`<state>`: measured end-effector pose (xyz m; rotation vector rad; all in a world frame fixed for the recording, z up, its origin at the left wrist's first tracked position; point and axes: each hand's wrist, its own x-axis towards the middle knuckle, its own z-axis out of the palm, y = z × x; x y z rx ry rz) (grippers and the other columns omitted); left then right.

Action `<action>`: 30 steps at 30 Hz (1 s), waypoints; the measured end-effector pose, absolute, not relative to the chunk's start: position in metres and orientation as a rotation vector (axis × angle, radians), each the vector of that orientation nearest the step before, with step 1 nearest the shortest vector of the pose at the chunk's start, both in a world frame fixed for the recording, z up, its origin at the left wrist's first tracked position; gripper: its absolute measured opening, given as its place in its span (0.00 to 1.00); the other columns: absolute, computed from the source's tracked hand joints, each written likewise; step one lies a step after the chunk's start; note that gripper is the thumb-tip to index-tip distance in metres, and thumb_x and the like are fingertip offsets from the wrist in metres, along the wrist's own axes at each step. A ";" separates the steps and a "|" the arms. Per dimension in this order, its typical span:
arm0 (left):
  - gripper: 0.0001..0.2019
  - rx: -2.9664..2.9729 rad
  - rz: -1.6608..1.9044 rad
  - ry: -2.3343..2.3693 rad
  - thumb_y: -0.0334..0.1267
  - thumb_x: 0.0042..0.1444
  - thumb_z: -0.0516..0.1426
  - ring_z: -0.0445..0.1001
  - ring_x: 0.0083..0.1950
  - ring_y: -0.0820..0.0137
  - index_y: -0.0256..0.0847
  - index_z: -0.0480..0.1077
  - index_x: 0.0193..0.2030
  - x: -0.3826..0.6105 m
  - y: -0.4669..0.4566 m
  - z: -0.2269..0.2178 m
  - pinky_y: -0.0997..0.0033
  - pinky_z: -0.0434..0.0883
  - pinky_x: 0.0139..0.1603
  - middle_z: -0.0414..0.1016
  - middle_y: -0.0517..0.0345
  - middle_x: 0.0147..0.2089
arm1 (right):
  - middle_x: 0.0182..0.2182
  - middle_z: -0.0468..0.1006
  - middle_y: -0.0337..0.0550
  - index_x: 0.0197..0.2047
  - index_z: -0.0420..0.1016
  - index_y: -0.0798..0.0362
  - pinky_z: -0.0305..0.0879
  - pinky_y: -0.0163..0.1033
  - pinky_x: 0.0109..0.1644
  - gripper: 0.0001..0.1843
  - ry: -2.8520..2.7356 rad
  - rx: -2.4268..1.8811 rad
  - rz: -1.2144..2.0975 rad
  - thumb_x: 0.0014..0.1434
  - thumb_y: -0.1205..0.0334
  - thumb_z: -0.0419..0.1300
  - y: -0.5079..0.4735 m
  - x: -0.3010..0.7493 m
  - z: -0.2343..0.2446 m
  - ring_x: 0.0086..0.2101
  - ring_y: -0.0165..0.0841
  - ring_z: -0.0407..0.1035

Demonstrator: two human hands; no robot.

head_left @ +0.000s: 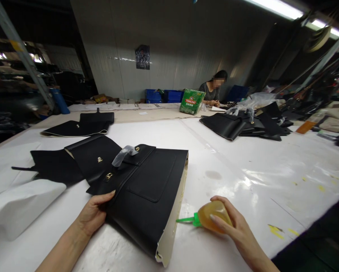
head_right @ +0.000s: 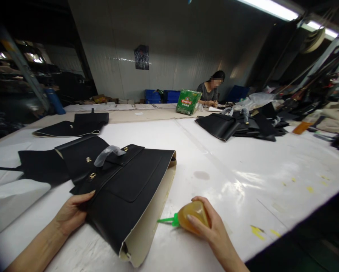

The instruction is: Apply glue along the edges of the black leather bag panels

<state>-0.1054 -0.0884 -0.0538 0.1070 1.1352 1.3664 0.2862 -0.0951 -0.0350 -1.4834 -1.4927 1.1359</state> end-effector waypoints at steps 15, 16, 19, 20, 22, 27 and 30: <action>0.11 0.134 1.376 1.156 0.20 0.53 0.54 0.80 0.33 0.62 0.27 0.78 0.32 -0.108 -0.087 -0.058 0.65 0.79 0.38 0.82 0.44 0.32 | 0.40 0.71 0.40 0.50 0.60 0.46 0.66 0.39 0.41 0.24 -1.460 -1.465 1.061 0.55 0.47 0.60 -0.076 0.294 -0.044 0.38 0.39 0.70; 0.11 0.125 1.376 1.161 0.20 0.53 0.53 0.80 0.33 0.62 0.27 0.78 0.32 -0.108 -0.087 -0.057 0.66 0.79 0.37 0.82 0.44 0.31 | 0.40 0.72 0.40 0.50 0.60 0.46 0.66 0.39 0.41 0.24 -1.472 -1.454 1.092 0.54 0.47 0.60 -0.077 0.293 -0.044 0.38 0.39 0.70; 0.12 0.116 1.373 1.156 0.19 0.53 0.53 0.80 0.31 0.63 0.27 0.78 0.30 -0.106 -0.088 -0.054 0.68 0.79 0.36 0.82 0.44 0.29 | 0.37 0.72 0.39 0.49 0.61 0.47 0.66 0.38 0.40 0.23 -1.545 -1.392 1.238 0.53 0.47 0.61 -0.084 0.289 -0.043 0.36 0.38 0.70; 0.12 0.115 1.376 1.153 0.19 0.53 0.52 0.80 0.31 0.63 0.27 0.78 0.30 -0.106 -0.087 -0.053 0.68 0.79 0.35 0.82 0.44 0.29 | 0.37 0.72 0.39 0.49 0.61 0.47 0.66 0.38 0.41 0.23 -1.552 -1.383 1.255 0.53 0.47 0.61 -0.086 0.288 -0.044 0.36 0.38 0.69; 0.13 0.111 1.384 1.154 0.19 0.53 0.52 0.80 0.31 0.63 0.27 0.78 0.30 -0.104 -0.087 -0.052 0.67 0.79 0.35 0.82 0.45 0.29 | 0.38 0.72 0.39 0.49 0.61 0.47 0.66 0.38 0.41 0.24 -1.512 -1.409 1.210 0.53 0.47 0.61 -0.087 0.288 -0.044 0.37 0.38 0.69; 0.13 0.103 1.388 1.170 0.18 0.52 0.52 0.80 0.29 0.64 0.27 0.78 0.28 -0.105 -0.086 -0.053 0.69 0.79 0.34 0.82 0.44 0.29 | 0.37 0.72 0.40 0.49 0.61 0.47 0.66 0.38 0.40 0.25 -1.490 -1.454 1.155 0.52 0.46 0.60 -0.094 0.284 -0.041 0.36 0.39 0.70; 0.12 0.105 1.364 1.152 0.18 0.51 0.53 0.80 0.29 0.62 0.26 0.79 0.28 -0.107 -0.085 -0.055 0.68 0.79 0.34 0.82 0.43 0.29 | 0.34 0.74 0.39 0.48 0.65 0.48 0.66 0.38 0.39 0.24 -1.531 -1.428 1.226 0.50 0.47 0.61 -0.106 0.278 -0.039 0.34 0.38 0.71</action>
